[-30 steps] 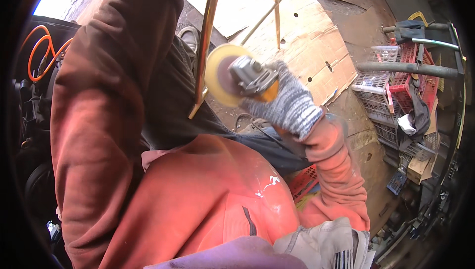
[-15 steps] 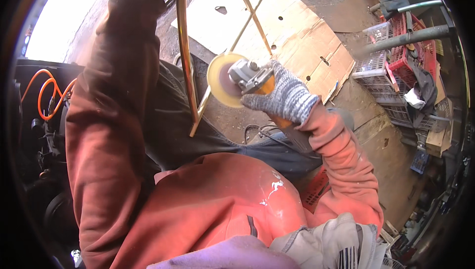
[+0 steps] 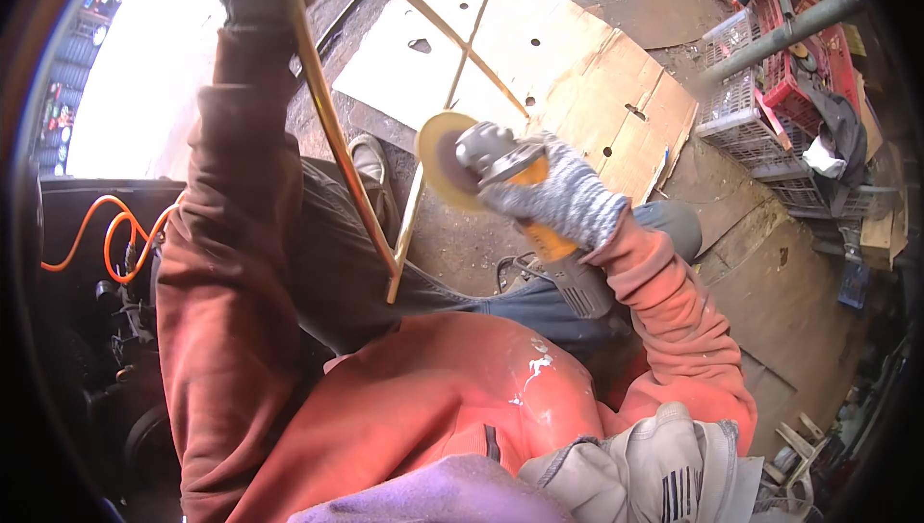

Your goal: The person uses an angle grinder to smooth or cut a gold-colored metal frame while sitting on the floor.

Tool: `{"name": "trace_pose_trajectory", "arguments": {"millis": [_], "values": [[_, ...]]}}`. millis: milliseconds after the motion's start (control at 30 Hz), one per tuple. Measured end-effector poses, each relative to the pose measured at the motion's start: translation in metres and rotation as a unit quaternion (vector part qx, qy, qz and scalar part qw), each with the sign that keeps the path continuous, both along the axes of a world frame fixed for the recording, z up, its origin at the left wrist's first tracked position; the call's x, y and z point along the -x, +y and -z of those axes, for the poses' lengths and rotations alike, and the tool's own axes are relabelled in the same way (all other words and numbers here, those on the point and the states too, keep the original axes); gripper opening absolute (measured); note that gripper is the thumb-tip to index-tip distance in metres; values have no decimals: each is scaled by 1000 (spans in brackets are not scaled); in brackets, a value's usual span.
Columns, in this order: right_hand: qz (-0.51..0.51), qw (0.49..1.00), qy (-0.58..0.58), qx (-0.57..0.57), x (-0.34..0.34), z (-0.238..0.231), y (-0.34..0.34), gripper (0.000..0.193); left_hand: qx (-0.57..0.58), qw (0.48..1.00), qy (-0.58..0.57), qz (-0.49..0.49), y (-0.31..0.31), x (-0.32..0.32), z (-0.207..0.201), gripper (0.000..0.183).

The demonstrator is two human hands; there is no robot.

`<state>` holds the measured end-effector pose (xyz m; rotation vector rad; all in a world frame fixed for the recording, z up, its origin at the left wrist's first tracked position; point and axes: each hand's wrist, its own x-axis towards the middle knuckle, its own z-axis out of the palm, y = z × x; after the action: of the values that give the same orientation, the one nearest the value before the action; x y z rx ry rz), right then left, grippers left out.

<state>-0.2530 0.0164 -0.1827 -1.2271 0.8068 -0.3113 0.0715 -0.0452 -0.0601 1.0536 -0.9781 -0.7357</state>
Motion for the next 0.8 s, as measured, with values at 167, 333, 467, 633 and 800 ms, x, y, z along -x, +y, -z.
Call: {"name": "trace_pose_trajectory", "arguments": {"millis": [167, 333, 467, 633, 800], "values": [[159, 984, -66, -54, 76, 36, -23, 37, -51, 964, 148, 214, -19, -2, 30, 55], [240, 929, -178, -218, 117, 58, -12, 42, -247, 842, 263, 401, -43, -13, 100, 63], [298, 889, -246, -245, 140, 85, -20, 53, -499, 801, 216, 250, -37, 32, 141, 76], [308, 872, -316, -211, 143, 98, -33, 58, -413, 737, 337, 416, -29, 42, 175, 80], [429, 836, -296, -172, 159, 166, -48, 39, -406, 776, 331, 351, -18, 53, 159, 89]]}}
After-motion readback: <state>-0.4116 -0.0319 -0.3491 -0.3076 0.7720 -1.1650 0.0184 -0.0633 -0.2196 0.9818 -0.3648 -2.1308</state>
